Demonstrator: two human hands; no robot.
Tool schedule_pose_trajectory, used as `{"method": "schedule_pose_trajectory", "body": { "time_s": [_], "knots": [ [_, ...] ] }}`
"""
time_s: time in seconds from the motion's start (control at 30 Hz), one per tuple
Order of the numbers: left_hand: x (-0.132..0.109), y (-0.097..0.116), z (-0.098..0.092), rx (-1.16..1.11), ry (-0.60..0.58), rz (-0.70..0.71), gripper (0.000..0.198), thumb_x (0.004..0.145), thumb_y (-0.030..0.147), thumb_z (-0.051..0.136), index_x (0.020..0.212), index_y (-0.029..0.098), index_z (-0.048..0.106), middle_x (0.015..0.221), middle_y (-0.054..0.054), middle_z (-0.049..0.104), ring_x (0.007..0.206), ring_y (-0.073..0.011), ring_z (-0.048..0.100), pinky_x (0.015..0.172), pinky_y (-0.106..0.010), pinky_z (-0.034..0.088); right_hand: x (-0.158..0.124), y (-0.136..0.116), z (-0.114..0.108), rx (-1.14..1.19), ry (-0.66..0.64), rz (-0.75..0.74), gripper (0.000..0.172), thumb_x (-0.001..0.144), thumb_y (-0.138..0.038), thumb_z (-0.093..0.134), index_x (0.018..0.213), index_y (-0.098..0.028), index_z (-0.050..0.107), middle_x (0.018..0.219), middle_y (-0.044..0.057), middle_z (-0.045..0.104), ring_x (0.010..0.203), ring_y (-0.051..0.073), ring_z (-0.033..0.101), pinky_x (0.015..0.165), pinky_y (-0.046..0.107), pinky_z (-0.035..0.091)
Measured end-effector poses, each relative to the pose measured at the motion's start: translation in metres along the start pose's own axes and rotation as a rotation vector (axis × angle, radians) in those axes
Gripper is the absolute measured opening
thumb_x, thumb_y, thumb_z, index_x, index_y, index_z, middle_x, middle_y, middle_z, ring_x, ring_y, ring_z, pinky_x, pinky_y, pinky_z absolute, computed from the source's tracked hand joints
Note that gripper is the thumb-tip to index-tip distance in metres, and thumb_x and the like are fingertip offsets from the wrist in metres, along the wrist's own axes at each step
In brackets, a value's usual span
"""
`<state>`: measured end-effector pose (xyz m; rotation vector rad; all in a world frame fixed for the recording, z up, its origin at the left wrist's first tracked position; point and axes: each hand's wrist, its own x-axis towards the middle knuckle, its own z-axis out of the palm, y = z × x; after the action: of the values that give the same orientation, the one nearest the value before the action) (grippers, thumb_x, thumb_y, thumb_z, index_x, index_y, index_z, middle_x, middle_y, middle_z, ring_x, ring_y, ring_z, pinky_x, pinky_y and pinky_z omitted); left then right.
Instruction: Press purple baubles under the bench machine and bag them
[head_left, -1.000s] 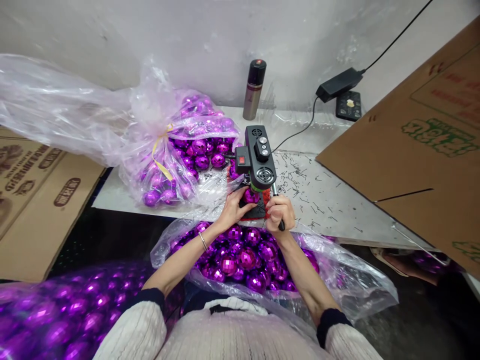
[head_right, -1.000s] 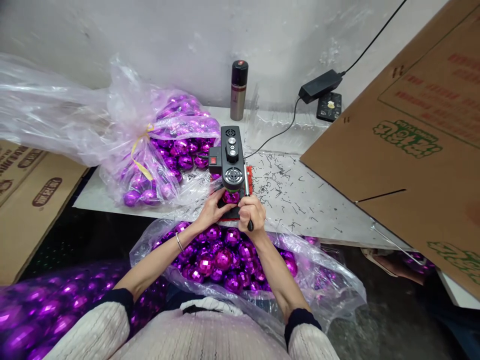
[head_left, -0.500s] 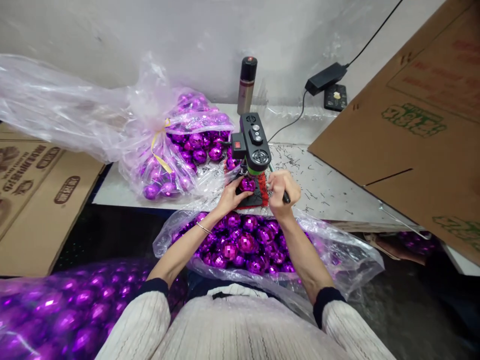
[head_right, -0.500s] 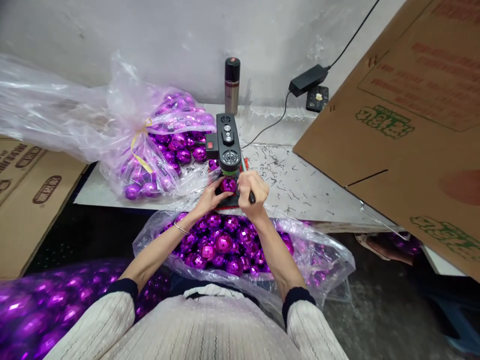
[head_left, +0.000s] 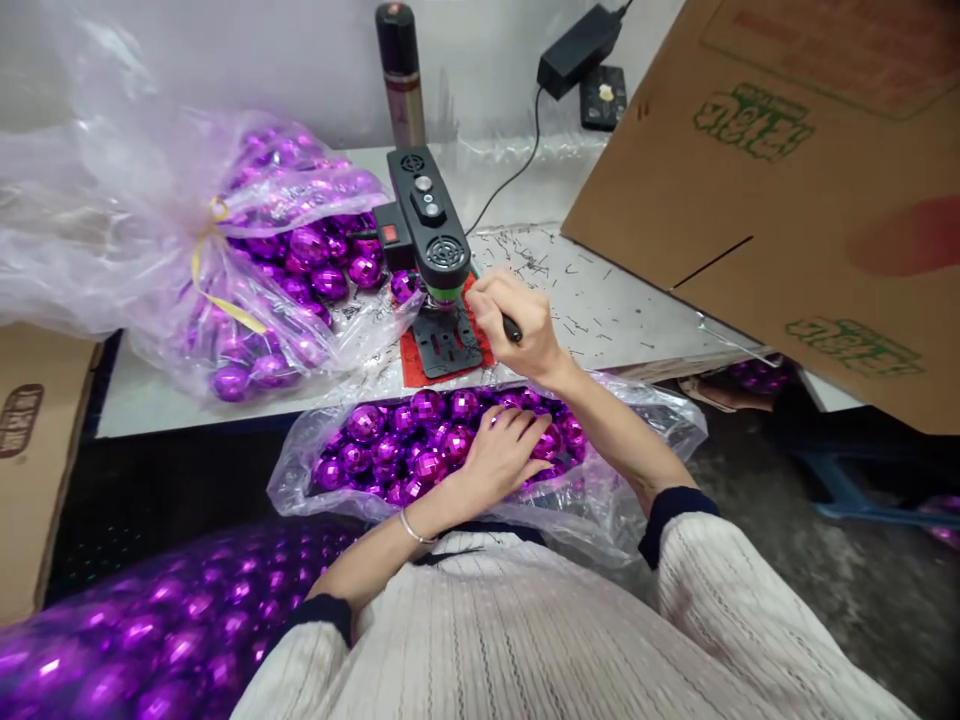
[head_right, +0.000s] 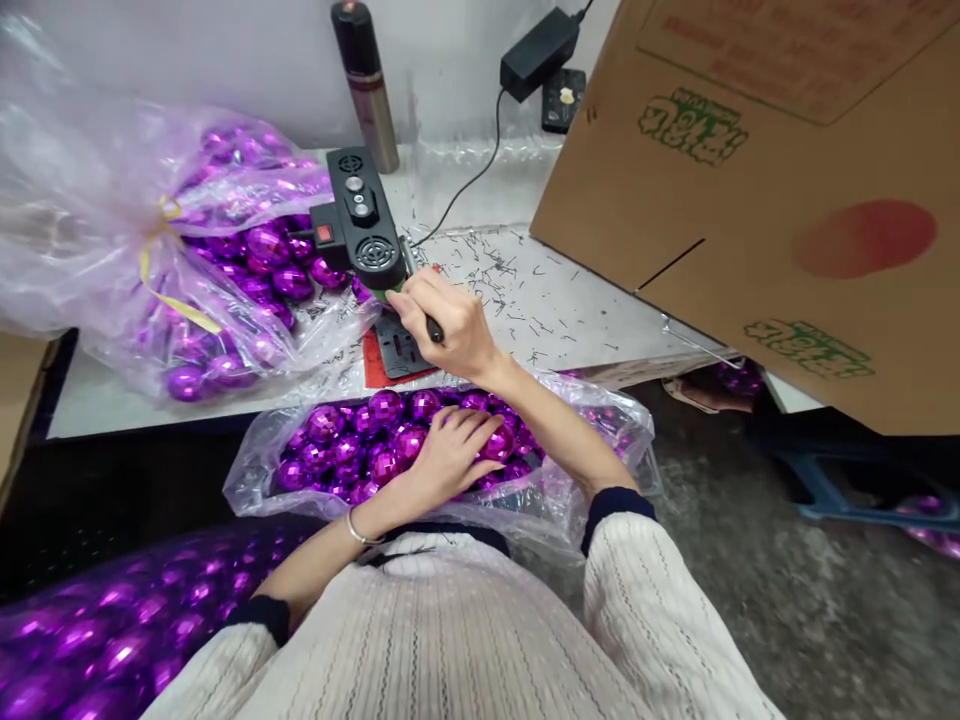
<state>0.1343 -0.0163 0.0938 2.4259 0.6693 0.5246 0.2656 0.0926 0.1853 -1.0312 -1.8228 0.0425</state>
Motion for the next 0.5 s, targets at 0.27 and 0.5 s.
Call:
{"method": "schedule_pose_trajectory", "body": {
  "time_s": [0.27, 0.5],
  "knots": [
    [0.006, -0.047, -0.047, 0.078, 0.194, -0.141, 0.036, 0.107, 0.043, 0.055, 0.133, 0.023, 0.069, 0.132, -0.013, 0.074, 0.126, -0.0300, 0.066, 0.113, -0.048, 0.047, -0.004, -0.001, -0.001, 0.050, 0.034, -0.047, 0.026, 0.107, -0.025, 0.046, 0.086, -0.021, 0.060, 0.083, 0.003, 0.066, 0.077, 0.013, 0.063, 0.071, 0.029, 0.050],
    [0.026, -0.171, -0.125, 0.095, 0.696, -0.475, 0.027, 0.102, 0.024, 0.057, 0.124, 0.017, 0.070, 0.125, -0.015, 0.072, 0.120, -0.0283, 0.067, 0.108, -0.043, 0.053, -0.007, 0.000, -0.001, 0.043, 0.087, -0.152, 0.022, 0.101, -0.013, 0.052, 0.082, -0.021, 0.059, 0.077, 0.003, 0.065, 0.071, 0.014, 0.062, 0.063, 0.028, 0.049]
  ]
}}
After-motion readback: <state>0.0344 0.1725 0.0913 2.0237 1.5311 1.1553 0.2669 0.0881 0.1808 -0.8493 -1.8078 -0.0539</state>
